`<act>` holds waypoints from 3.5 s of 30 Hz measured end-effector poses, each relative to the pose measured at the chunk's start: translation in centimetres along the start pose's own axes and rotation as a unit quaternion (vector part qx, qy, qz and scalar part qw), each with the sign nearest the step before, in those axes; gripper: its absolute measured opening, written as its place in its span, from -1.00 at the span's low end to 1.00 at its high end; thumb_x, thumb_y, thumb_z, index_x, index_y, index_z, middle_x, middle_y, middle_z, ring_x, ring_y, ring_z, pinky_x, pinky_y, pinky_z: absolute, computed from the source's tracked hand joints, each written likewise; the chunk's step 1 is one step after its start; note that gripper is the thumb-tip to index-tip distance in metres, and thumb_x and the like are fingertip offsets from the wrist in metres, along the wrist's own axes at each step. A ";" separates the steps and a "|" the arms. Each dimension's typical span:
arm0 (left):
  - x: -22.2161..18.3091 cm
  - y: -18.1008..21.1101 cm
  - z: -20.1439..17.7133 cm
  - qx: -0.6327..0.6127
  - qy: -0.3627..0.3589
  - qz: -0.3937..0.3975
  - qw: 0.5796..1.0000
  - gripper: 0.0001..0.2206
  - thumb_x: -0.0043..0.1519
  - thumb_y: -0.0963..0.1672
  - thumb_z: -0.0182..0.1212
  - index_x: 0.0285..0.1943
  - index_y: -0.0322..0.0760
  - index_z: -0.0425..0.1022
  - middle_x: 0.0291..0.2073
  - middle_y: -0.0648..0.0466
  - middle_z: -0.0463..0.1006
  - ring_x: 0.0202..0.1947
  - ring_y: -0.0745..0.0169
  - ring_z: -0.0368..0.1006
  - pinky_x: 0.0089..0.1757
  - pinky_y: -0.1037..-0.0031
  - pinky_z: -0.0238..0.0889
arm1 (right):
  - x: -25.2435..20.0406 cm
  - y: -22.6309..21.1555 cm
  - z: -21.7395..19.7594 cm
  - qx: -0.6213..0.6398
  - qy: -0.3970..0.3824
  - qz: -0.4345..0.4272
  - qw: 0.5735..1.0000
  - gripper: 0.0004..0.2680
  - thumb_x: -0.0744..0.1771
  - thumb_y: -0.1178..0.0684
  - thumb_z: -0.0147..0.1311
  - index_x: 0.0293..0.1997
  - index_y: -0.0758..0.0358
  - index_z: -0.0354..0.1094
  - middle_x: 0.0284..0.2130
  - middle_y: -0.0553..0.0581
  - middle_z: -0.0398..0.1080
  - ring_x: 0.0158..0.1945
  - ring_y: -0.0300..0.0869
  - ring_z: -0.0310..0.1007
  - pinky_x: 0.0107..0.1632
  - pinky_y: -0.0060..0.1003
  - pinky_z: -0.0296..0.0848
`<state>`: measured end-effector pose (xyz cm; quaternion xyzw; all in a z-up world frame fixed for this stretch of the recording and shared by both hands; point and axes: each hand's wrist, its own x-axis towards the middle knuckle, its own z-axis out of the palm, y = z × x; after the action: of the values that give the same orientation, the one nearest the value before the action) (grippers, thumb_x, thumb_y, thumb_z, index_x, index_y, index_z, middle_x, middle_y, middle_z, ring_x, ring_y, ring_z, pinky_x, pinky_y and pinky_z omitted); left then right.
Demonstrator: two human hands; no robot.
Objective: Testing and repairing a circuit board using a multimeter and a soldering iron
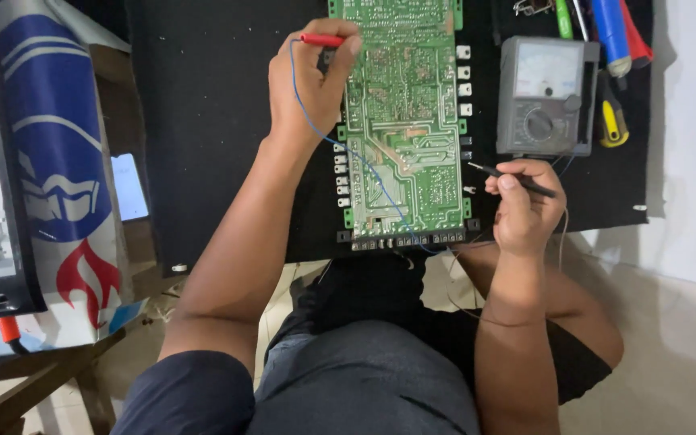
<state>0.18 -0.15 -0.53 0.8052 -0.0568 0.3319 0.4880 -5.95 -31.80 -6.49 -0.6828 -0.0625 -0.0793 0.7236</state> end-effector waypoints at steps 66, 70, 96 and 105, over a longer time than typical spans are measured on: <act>0.1 -1.4 1.2 0.047 -0.051 -0.045 0.997 -0.94 0.21 -0.17 0.29 -0.23 -0.25 0.63 -0.53 0.10 0.49 -0.49 0.25 0.31 -0.41 0.43 0.23 | -0.2 -0.5 0.4 -0.052 0.002 -0.013 0.999 -0.89 0.36 0.23 0.01 -0.05 0.39 0.36 -0.34 0.13 0.45 -0.30 -0.27 0.43 -0.10 -0.48 0.45; 0.2 -1.2 1.1 0.037 -0.045 -0.053 0.997 -0.96 0.22 -0.19 0.31 -0.22 -0.28 0.63 -0.47 0.09 0.49 -0.53 0.30 0.31 -0.45 0.47 0.21 | -0.2 -0.6 0.5 -0.042 -0.003 -0.011 0.999 -0.89 0.36 0.23 0.02 -0.05 0.40 0.36 -0.33 0.14 0.44 -0.30 -0.28 0.41 -0.10 -0.48 0.45; 0.1 -1.8 0.9 0.046 -0.046 0.032 0.997 -0.97 0.28 -0.27 0.35 -0.15 -0.39 0.63 -0.42 0.03 0.51 -0.59 0.31 0.19 -0.50 0.48 0.14 | -0.1 -1.1 0.9 0.000 -0.004 -0.009 1.000 -0.86 0.35 0.21 0.02 -0.01 0.38 0.30 -0.24 0.15 0.42 -0.23 -0.27 0.41 -0.06 -0.47 0.44; 0.1 -1.8 1.1 0.038 -0.040 0.051 0.997 -0.97 0.27 -0.29 0.34 -0.18 -0.42 0.60 -0.41 0.01 0.49 -0.53 0.30 0.25 -0.44 0.50 0.19 | -0.1 -1.4 0.9 -0.013 -0.016 -0.006 1.000 -0.87 0.37 0.22 -0.02 -0.01 0.38 0.31 -0.29 0.14 0.45 -0.26 -0.29 0.43 -0.07 -0.49 0.43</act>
<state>1.52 -0.10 -2.14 0.8318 -0.1047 0.3260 0.4368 -6.30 -31.00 -5.13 -0.6929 -0.0769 -0.0737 0.7131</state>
